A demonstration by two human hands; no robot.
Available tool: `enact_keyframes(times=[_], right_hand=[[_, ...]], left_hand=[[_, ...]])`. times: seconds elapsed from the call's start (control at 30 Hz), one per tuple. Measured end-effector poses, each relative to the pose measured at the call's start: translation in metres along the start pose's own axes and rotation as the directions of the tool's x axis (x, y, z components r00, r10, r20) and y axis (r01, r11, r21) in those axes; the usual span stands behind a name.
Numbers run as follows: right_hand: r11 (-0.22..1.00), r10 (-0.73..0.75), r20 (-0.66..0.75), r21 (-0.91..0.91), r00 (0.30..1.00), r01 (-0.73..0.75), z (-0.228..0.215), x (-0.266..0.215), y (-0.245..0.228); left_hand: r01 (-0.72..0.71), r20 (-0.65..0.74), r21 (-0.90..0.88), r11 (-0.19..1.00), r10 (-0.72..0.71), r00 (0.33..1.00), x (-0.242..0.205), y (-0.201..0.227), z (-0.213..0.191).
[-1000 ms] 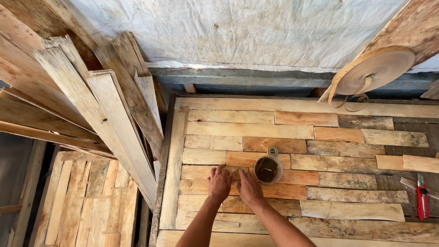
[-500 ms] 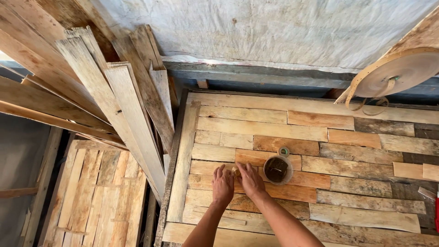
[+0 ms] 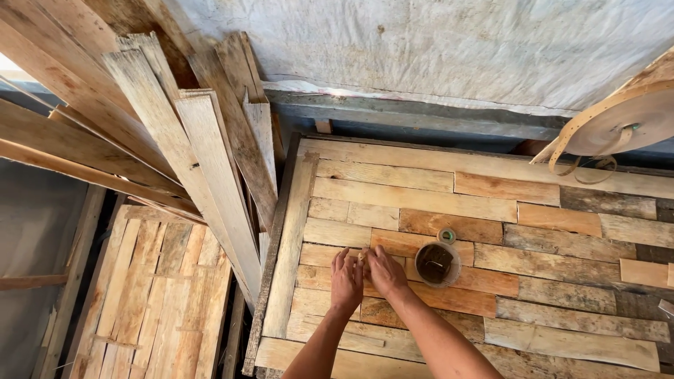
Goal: Assembling wooden planks and applying adhesive to the gaps between them to create a panel.
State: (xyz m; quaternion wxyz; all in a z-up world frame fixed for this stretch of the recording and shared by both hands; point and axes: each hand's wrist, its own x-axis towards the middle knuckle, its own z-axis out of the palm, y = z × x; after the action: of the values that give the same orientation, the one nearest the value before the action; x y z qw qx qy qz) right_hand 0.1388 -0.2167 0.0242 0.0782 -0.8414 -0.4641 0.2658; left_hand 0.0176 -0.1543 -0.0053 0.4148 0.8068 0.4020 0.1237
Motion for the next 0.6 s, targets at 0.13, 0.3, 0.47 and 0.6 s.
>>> enact_keyframes(times=[0.13,0.3,0.47,0.6], right_hand=[[1.000,-0.015,-0.026,-0.018,1.000,0.014,0.009,0.004,0.001],[0.999,0.014,-0.021,-0.028,1.000,-0.015,0.009,0.002,-0.001],[0.998,0.044,-0.008,-0.055,0.999,-0.044,0.024,0.008,0.002],[0.997,0.072,0.021,-0.027,0.997,-0.072,0.024,0.006,0.001]], left_hand=[[0.014,0.025,-0.030,0.999,-0.013,1.000,0.000,0.002,-0.005],[-0.023,0.010,-0.052,0.998,0.023,1.000,-0.003,0.000,-0.006],[-0.020,0.003,-0.067,0.998,0.021,1.000,-0.004,-0.008,-0.002],[-0.027,-0.004,-0.036,0.999,0.027,1.000,-0.003,-0.016,0.002]])
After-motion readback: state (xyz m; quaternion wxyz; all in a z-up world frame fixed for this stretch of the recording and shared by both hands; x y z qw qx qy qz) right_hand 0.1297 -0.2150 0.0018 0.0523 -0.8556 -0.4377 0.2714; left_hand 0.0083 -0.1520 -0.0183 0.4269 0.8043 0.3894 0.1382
